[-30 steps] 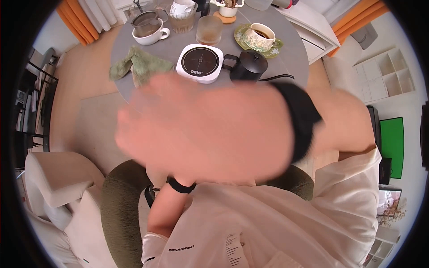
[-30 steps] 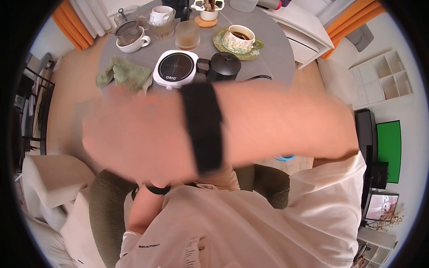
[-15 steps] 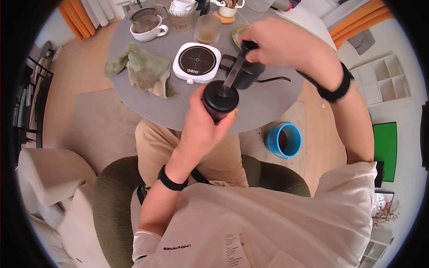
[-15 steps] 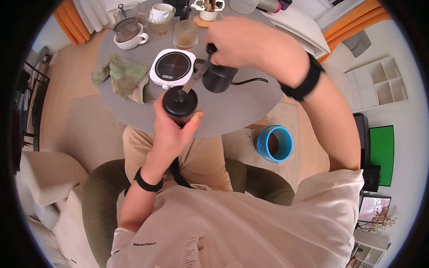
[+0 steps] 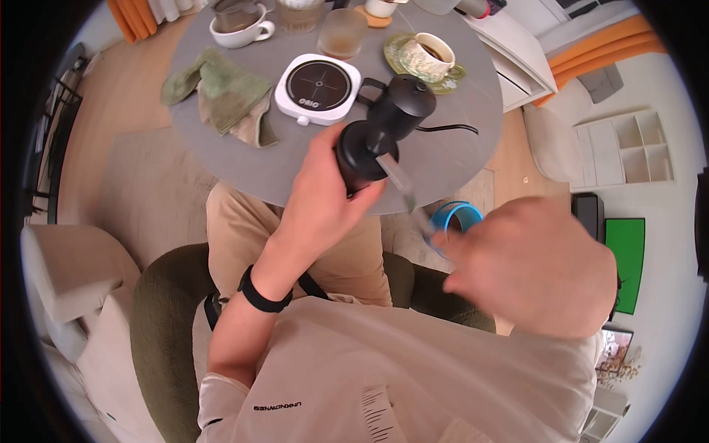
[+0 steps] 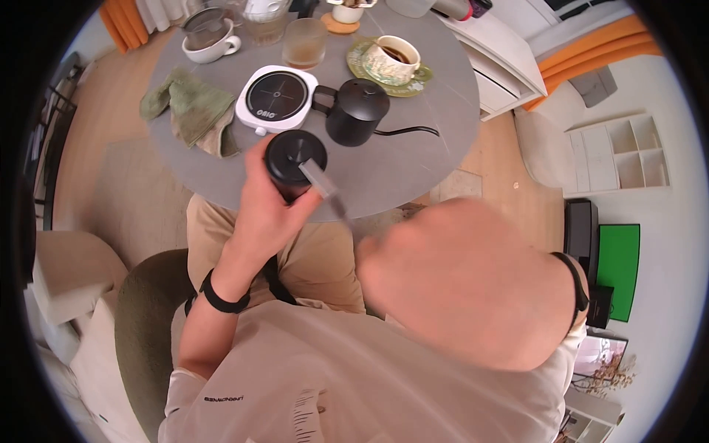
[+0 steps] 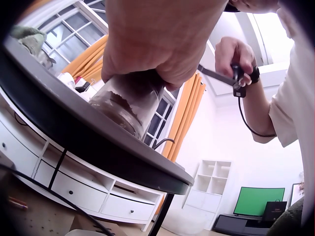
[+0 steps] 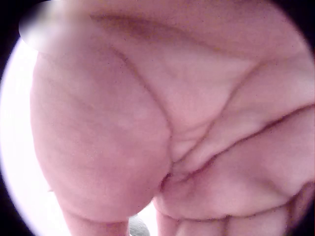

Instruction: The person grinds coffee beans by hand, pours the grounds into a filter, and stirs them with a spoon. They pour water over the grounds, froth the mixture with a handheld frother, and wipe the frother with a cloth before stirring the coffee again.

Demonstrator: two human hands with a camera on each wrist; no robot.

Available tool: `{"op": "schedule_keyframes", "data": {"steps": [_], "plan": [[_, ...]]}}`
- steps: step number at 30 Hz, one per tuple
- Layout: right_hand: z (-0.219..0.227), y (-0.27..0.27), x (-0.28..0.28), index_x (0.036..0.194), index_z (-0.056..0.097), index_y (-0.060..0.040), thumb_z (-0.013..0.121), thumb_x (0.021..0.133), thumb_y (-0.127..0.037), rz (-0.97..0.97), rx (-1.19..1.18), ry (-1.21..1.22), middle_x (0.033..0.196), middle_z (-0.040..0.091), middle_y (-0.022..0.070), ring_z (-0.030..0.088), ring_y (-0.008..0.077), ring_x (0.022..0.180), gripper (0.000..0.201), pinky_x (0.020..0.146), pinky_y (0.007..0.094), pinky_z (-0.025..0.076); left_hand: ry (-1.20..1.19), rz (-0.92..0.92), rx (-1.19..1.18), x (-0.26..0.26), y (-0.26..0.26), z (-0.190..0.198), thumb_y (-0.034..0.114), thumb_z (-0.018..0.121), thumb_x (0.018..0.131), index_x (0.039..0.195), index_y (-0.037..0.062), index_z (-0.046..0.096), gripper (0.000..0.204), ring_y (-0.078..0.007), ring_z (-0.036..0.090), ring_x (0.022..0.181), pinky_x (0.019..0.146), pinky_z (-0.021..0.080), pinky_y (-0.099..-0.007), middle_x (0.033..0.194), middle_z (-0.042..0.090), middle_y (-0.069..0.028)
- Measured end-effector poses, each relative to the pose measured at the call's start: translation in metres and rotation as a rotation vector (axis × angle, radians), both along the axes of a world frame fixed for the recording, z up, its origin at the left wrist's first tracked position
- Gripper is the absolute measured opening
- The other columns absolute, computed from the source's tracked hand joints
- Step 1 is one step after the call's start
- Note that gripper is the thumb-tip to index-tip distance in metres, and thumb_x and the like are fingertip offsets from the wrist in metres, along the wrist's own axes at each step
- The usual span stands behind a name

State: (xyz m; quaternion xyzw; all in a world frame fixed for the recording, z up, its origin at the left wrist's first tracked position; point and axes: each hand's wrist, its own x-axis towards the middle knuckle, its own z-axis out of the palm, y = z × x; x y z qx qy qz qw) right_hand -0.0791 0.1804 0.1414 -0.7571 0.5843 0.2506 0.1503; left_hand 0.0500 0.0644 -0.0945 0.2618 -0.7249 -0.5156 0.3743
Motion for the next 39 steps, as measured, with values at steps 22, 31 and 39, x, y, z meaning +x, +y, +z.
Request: {"op": "schedule_keyframes", "data": {"steps": [22,31,39], "plan": [[-0.054,-0.091,0.041,0.098,0.067,-0.0006,0.067,0.085,-0.010,0.509,-0.447,-0.529,0.087,0.062,0.0159,0.066,0.0371,0.079,0.016,0.068,0.0429,0.057,0.083,0.161,-0.031,0.016,0.022,-0.021,0.007,0.084,0.091,0.143,-0.0028,0.031,0.075,-0.0167,0.069,0.092,0.079,0.058,-0.0298,0.118,0.064,-0.0145],[-0.056,-0.121,0.040,0.101,0.072,-0.0008,0.067,0.085,-0.006,0.559,-0.542,-0.514,0.096,0.067,0.0167,0.069,0.0377,0.089,0.017,0.077,0.0448,0.057,-0.088,0.140,-0.461,0.018,0.009,-0.054,0.003,0.082,0.091,0.142,-0.0023,0.031,0.073,-0.0103,0.065,0.085,0.073,0.055,-0.0257,0.113,0.061,-0.0099],[-0.065,-0.201,-0.028,0.103,0.076,-0.0010,0.067,0.086,-0.002,0.390,-0.593,-0.455,0.103,0.072,0.0174,0.071,0.0382,0.098,0.020,0.084,0.0465,0.058,0.115,0.102,0.021,0.003,0.013,-0.009,0.011,0.085,0.091,0.139,-0.0057,0.032,0.074,-0.0250,0.076,0.093,0.077,0.062,-0.0345,0.112,0.070,-0.0206]]}}
